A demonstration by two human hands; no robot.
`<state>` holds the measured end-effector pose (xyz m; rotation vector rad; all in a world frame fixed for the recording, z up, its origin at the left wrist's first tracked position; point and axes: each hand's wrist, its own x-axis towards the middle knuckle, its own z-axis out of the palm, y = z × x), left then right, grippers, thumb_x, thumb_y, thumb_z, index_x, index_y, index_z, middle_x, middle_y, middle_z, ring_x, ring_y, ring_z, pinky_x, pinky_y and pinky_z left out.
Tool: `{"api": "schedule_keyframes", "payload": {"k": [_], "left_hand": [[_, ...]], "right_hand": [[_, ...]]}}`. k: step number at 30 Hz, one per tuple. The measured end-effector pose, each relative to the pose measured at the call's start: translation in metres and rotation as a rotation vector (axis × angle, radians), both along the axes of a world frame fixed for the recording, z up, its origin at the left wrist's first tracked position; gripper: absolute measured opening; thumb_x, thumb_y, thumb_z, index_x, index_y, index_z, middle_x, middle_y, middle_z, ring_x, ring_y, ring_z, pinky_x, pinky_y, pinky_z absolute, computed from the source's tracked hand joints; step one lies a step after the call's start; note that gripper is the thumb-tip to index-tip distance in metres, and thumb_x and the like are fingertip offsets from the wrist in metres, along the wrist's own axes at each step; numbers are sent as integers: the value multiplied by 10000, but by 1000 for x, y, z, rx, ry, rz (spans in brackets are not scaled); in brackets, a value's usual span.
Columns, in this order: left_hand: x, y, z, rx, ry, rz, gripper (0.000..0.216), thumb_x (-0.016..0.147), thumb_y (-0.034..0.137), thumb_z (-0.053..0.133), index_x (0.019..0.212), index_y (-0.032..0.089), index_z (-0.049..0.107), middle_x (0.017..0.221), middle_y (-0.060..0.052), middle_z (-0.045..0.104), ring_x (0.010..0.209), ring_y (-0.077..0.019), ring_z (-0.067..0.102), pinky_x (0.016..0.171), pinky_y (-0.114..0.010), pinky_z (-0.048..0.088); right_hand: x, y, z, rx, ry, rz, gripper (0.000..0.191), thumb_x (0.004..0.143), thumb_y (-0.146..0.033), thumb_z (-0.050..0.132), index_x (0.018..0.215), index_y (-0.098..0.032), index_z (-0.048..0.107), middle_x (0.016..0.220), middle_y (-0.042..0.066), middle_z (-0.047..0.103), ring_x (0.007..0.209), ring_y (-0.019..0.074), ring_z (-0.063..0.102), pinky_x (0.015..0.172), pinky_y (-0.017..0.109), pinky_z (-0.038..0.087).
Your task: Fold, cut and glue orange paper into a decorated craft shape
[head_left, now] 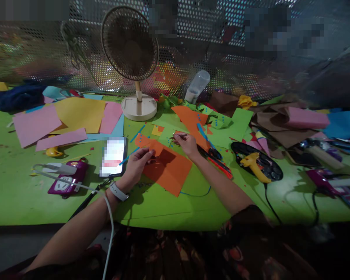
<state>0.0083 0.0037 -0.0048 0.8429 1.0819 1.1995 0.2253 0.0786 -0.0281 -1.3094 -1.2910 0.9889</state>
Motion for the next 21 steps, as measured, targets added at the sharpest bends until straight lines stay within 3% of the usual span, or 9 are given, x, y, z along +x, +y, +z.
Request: {"api": "schedule_keyframes", "payload": {"k": [5, 12, 21], "left_hand": [[0, 1, -2, -6, 13, -5, 331, 647, 392, 837, 870, 177, 719, 875, -42, 743, 744, -168, 700, 679, -281, 567], [0, 1, 0, -20, -19, 2, 331, 629, 367, 848, 860, 171, 716, 861, -36, 739, 709, -157, 694, 660, -275, 568], [-1, 0, 0, -28, 2, -2, 358, 623, 384, 853, 881, 174, 720, 873, -37, 739, 735, -162, 694, 651, -266, 550]], "right_hand": [[0, 0, -7, 18, 5, -20, 350, 769, -515, 680, 853, -177, 713, 826, 76, 763, 737, 206, 737, 713, 320, 599], [0, -8, -3, 42, -12, 2, 368, 794, -537, 648, 887, -186, 707, 881, 84, 761, 751, 202, 729, 742, 329, 596], [1, -16, -2, 74, -63, 28, 353, 811, -522, 644, 875, -181, 705, 839, 72, 751, 718, 198, 725, 700, 306, 581]]}}
